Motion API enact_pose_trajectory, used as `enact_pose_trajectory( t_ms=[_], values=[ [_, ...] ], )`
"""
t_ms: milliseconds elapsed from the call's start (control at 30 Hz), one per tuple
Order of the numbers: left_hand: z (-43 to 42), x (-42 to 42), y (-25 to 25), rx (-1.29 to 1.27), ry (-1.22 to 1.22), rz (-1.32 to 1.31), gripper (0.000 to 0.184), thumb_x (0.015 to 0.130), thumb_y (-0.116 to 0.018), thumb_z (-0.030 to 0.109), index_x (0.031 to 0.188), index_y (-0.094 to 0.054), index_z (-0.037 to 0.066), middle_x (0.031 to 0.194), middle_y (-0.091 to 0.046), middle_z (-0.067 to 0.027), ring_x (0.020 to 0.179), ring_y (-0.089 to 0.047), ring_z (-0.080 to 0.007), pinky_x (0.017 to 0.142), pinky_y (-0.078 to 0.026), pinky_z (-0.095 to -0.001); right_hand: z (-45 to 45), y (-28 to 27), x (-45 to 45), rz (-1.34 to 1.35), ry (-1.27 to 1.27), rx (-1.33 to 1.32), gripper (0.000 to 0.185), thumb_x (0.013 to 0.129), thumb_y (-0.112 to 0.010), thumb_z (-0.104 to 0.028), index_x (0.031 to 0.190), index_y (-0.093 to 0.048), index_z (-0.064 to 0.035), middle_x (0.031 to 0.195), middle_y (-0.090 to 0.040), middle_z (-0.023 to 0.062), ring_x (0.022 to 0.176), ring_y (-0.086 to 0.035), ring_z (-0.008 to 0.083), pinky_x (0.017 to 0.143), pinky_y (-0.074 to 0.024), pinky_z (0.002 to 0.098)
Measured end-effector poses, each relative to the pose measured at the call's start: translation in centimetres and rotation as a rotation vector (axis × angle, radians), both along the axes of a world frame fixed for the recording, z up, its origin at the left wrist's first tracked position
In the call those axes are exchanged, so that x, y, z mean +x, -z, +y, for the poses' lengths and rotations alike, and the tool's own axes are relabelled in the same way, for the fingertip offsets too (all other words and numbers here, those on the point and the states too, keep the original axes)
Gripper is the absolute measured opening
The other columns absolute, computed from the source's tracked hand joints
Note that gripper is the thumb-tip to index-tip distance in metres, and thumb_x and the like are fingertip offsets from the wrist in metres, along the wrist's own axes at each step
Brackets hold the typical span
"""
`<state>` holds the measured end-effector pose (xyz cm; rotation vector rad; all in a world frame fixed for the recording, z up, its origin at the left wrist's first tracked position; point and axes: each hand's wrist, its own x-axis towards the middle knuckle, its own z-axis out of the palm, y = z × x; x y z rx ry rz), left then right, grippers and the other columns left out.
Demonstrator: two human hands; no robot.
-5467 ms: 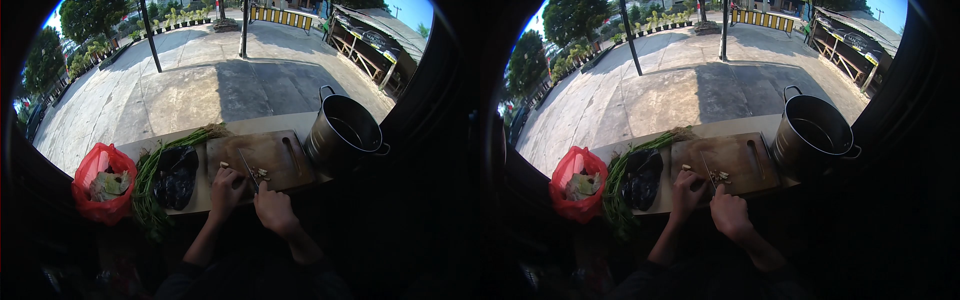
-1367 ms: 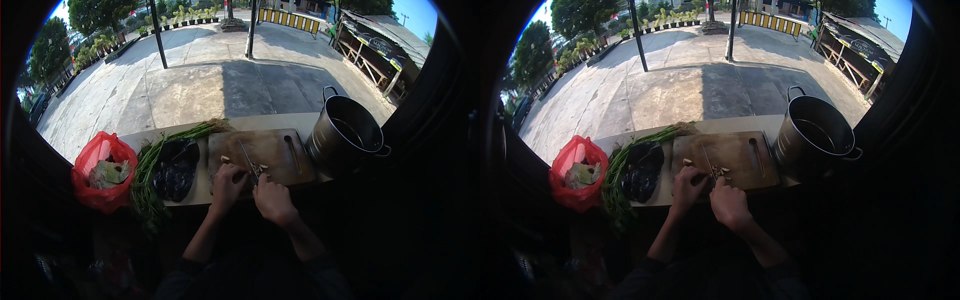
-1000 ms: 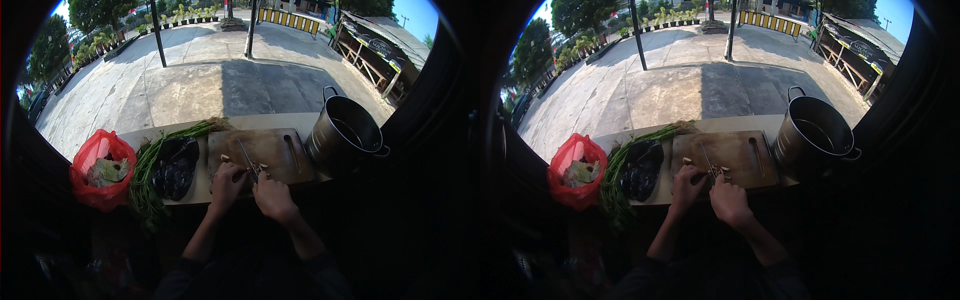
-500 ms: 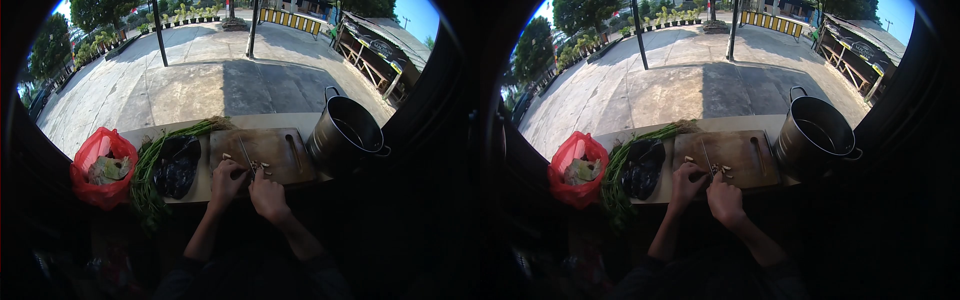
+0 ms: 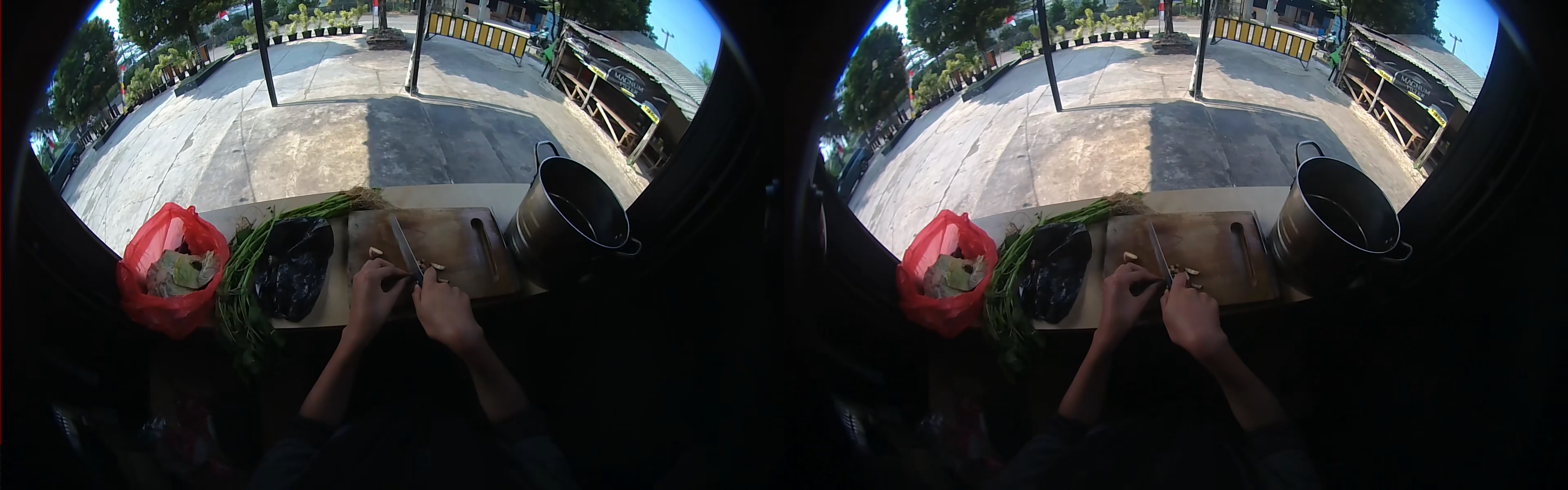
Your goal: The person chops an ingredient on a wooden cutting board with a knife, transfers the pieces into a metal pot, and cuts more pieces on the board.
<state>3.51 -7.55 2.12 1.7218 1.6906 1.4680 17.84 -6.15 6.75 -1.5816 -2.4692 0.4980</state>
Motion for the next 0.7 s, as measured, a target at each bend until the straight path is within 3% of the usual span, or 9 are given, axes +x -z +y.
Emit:
enact_pose_trajectory(
  t_ms=[167, 433, 533, 633, 700],
  values=[
    [0.4, 0.3, 0.5, 0.037, -0.050, 0.051, 0.013, 0.073, -0.076, 0.006, 0.086, -0.073, 0.002, 0.084, -0.064, -0.0113, 0.083, -0.063, -0.0273, 0.074, -0.049, -0.0365, 0.1, -0.9, 1.8, 0.061, -0.024, -0.026, 0.029, 0.099, -0.046, -0.027, 0.101, -0.046, 0.0018, 0.076, -0.065, 0.0257, 0.076, -0.064, 0.0461, 0.069, -0.0494, 0.0553],
    [2.7, 1.1, -0.6, -0.029, -0.019, 0.087, 0.016, 0.073, -0.076, 0.005, 0.088, -0.072, 0.002, 0.083, -0.063, -0.0111, 0.079, -0.059, -0.0274, 0.074, -0.049, -0.0366, -0.4, -2.2, 5.4, 0.438, 0.113, -0.083, 0.027, 0.101, -0.043, -0.026, 0.095, -0.045, 0.0008, 0.074, -0.061, 0.0293, 0.078, -0.061, 0.0494, 0.068, -0.0452, 0.0586],
    [4.3, 1.7, -1.0, 0.194, 0.040, 0.223, 0.014, 0.074, -0.074, 0.006, 0.087, -0.072, 0.000, 0.086, -0.064, -0.0120, 0.083, -0.060, -0.0277, 0.076, -0.049, -0.0383, -0.2, -1.1, 6.4, 0.505, 0.147, -0.005, 0.025, 0.100, -0.047, -0.021, 0.094, -0.048, 0.0025, 0.067, -0.056, 0.0260, 0.068, -0.058, 0.0460, 0.059, -0.0407, 0.0517],
    [5.4, 1.9, -1.8, 0.130, 0.262, 0.263, 0.015, 0.075, -0.072, 0.007, 0.089, -0.073, 0.002, 0.084, -0.065, -0.0129, 0.086, -0.062, -0.0277, 0.080, -0.048, -0.0387, -0.3, -0.7, 6.9, 0.536, 0.145, -0.004, 0.024, 0.099, -0.048, -0.021, 0.093, -0.047, 0.0026, 0.066, -0.055, 0.0255, 0.067, -0.058, 0.0453, 0.058, -0.0404, 0.0508],
    [5.6, 2.2, -2.6, -0.163, 0.302, 0.301, 0.014, 0.074, -0.072, 0.008, 0.087, -0.073, 0.001, 0.082, -0.065, -0.0133, 0.087, -0.062, -0.0286, 0.080, -0.048, -0.0383, -0.6, -0.9, 7.0, 0.547, 0.149, -0.033, 0.024, 0.099, -0.048, -0.020, 0.092, -0.047, 0.0025, 0.066, -0.055, 0.0252, 0.067, -0.058, 0.0449, 0.058, -0.0404, 0.0501]
  ],
)
